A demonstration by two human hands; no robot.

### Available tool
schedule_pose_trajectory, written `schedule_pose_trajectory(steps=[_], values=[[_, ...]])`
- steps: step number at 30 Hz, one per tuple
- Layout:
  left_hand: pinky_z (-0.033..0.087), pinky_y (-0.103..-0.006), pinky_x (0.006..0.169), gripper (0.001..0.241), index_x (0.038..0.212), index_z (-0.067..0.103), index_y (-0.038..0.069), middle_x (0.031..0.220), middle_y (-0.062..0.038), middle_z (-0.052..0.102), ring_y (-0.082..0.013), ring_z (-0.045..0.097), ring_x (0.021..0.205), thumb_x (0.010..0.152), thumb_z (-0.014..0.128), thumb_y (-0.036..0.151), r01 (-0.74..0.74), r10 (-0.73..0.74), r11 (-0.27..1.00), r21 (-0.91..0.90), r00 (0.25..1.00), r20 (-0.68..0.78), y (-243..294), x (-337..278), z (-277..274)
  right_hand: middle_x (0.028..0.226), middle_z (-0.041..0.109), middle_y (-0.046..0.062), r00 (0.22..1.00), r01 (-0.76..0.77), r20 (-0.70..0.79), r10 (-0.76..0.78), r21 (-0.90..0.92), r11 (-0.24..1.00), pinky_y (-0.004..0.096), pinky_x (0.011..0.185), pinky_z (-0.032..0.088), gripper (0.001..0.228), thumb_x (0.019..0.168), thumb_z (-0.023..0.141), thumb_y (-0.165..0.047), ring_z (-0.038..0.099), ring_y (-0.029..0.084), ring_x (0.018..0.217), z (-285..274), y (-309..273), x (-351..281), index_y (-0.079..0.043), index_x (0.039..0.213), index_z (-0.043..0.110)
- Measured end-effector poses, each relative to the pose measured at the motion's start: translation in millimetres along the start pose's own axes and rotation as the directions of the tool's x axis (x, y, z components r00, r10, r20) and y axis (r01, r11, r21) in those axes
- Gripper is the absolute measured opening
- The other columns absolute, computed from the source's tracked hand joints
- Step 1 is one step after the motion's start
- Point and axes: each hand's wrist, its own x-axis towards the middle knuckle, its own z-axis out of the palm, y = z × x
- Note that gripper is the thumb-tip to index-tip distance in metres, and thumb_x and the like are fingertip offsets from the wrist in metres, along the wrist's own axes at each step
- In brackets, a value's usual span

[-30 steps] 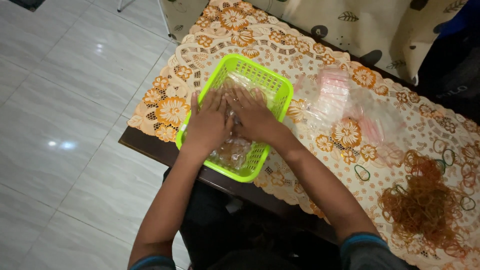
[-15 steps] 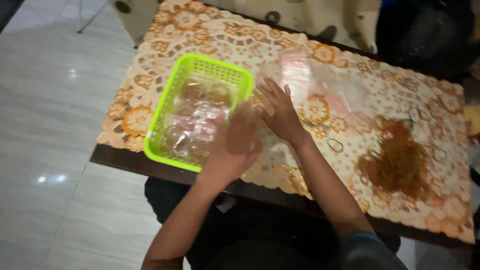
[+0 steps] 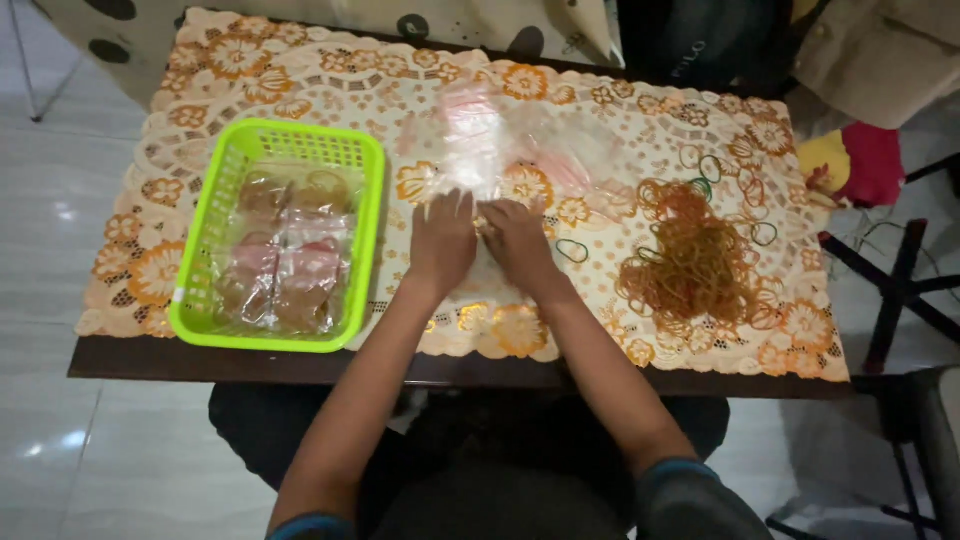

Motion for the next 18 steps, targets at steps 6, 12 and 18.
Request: schedule_pose_trajectory(steps=[6,12,18], values=[[0.035,-0.0583,0.111,0.056,0.145,0.055,0.010,0.151,-0.015,0.050,-0.0332,0.042,0.143,0.097,0.058,0.038,0.187,-0.148,0.964,-0.191,0.968,0.202,8.4,13.8,-59.3,0.096,0.064,-0.001,0.989,-0.062,-0.132,0.065,0.031,0.998,0.063,0.120,0.009,0.022,0.099,0.065,-0.040,0.062,0.023,0.104,12.2,12.2,-10.3,-0.027,0.111,0.077],[0.037,-0.0543,0.108,0.058,0.146,0.054,0.005,0.144,-0.018,0.053,-0.0337,0.047,0.137,0.098,0.064,0.036,0.184,-0.183,0.968,-0.169,0.983,0.020,10.5,5.9,-63.9,0.096,0.065,-0.004,0.981,-0.081,-0.161,0.108,0.166,0.983,0.064,0.122,0.008,0.010,0.095,0.073,-0.036,0.063,0.021,0.099,1.0,11.1,-10.3,-0.028,0.094,0.077],[0.033,-0.0559,0.108,0.039,0.131,0.066,0.005,0.136,-0.015,0.061,-0.0330,0.052,0.133,0.101,0.056,0.029,0.217,-0.220,0.960,-0.177,0.976,0.003,2.0,-1.9,-52.3,0.100,0.067,0.001,0.978,-0.107,-0.143,0.149,0.267,0.958,0.061,0.123,0.008,0.006,0.090,0.077,-0.021,0.064,0.023,0.105,-22.2,-2.3,-9.0,-0.019,0.096,0.076]])
